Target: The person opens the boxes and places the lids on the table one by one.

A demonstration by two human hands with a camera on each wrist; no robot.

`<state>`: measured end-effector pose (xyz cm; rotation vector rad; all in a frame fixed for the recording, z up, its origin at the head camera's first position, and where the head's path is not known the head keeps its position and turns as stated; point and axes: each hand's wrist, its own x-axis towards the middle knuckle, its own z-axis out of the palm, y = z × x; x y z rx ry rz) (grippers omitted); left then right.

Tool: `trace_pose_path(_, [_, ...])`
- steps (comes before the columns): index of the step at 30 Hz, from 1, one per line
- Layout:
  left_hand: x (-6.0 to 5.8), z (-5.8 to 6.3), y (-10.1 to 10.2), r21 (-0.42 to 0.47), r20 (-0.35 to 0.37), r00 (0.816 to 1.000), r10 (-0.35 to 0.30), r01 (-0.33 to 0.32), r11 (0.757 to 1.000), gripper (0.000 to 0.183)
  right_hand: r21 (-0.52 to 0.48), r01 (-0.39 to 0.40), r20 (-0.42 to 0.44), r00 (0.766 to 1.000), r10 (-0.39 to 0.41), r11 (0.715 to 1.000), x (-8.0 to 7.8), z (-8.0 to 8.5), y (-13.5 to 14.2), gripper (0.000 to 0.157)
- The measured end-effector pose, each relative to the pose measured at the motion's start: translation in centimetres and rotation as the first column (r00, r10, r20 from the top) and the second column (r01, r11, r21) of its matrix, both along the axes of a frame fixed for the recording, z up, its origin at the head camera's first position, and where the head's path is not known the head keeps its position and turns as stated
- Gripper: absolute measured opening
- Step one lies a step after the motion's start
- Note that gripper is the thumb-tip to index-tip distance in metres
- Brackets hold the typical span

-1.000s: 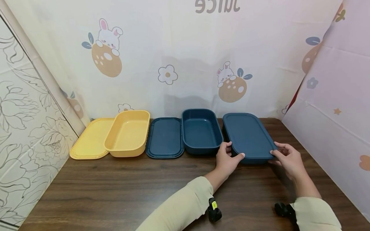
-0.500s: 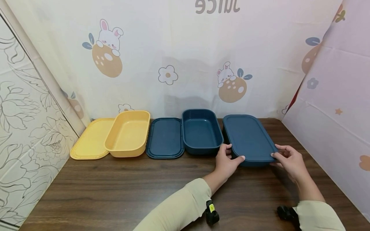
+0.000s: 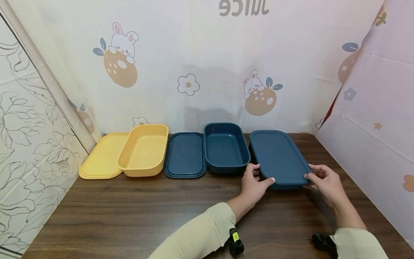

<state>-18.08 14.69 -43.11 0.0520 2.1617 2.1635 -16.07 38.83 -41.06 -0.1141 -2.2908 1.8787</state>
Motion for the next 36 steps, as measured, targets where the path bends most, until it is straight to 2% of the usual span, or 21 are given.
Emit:
trace_pose_path(6, [0.34,0.05,0.07,0.000,0.003,1.000,0.012,-0.012,1.000,0.048,0.039,0.002,-0.001,1.000,-0.002,0.999,0.20,-0.10,0.06,0.030])
trace_pose_path(10, [0.54,-0.02,0.03,-0.002,0.005,1.000,0.009,-0.009,1.000,0.048,0.026,-0.008,-0.015,1.000,0.008,1.000,0.44,-0.16,0.10,0.029])
trace_pose_path(26, [0.73,0.03,-0.49,-0.015,-0.005,1.000,-0.005,0.005,1.000,0.050,0.113,-0.025,-0.008,1.000,0.027,0.993,0.77,-0.17,-0.07,0.026])
trace_pose_path(32, [0.71,0.35,-0.48,-0.039,-0.002,1.000,0.000,0.000,0.999,0.053,0.148,-0.002,-0.006,1.000,0.003,0.989,0.69,-0.01,-0.04,0.025])
trace_pose_path(36, [0.70,0.44,-0.41,-0.036,0.028,0.999,0.015,-0.014,0.999,0.054,0.196,0.013,0.011,1.000,-0.015,0.981,0.50,0.09,0.18,0.027])
